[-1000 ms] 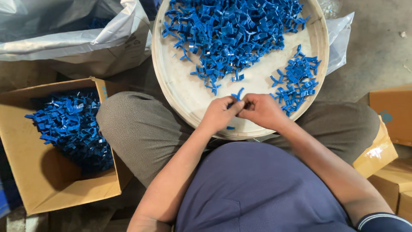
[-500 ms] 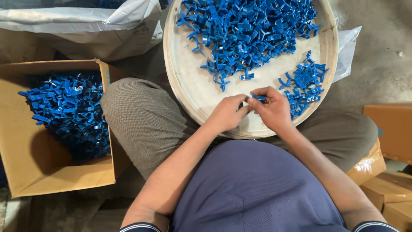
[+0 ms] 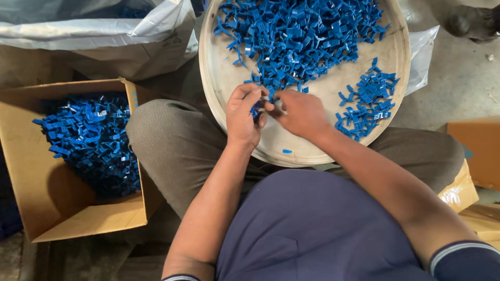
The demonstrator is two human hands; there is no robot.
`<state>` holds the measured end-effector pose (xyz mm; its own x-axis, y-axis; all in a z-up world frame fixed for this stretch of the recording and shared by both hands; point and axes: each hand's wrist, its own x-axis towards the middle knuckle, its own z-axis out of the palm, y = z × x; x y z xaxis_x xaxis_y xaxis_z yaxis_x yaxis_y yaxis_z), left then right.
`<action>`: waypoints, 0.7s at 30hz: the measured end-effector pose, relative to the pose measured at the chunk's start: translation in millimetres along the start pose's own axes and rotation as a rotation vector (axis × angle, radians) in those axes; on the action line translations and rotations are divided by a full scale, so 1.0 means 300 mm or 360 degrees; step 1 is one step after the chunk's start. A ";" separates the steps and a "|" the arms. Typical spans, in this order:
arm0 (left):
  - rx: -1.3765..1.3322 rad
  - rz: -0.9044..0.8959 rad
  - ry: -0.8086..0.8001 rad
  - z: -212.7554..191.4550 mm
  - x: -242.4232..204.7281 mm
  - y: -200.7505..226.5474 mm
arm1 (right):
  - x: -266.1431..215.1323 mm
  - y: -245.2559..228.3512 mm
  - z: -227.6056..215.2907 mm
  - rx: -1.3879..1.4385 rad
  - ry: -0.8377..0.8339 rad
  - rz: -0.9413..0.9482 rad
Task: The person sits cross-legged on the floor and sorts small blue plastic clips from a large white tray into a cardboard box. They pick up handfuls of clips, separate them, and place them into the box.
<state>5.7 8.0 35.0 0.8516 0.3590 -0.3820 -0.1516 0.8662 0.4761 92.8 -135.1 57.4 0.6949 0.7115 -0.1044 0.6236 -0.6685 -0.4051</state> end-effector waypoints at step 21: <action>0.0259 0.0349 0.0349 -0.010 0.021 -0.036 | 0.005 -0.040 0.012 -0.0253 -0.0381 -0.0424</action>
<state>11.2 2.0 25.2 0.6772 0.6115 -0.4092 -0.2217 0.6999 0.6790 85.0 -125.2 58.8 0.4098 0.8824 -0.2312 0.8316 -0.4656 -0.3027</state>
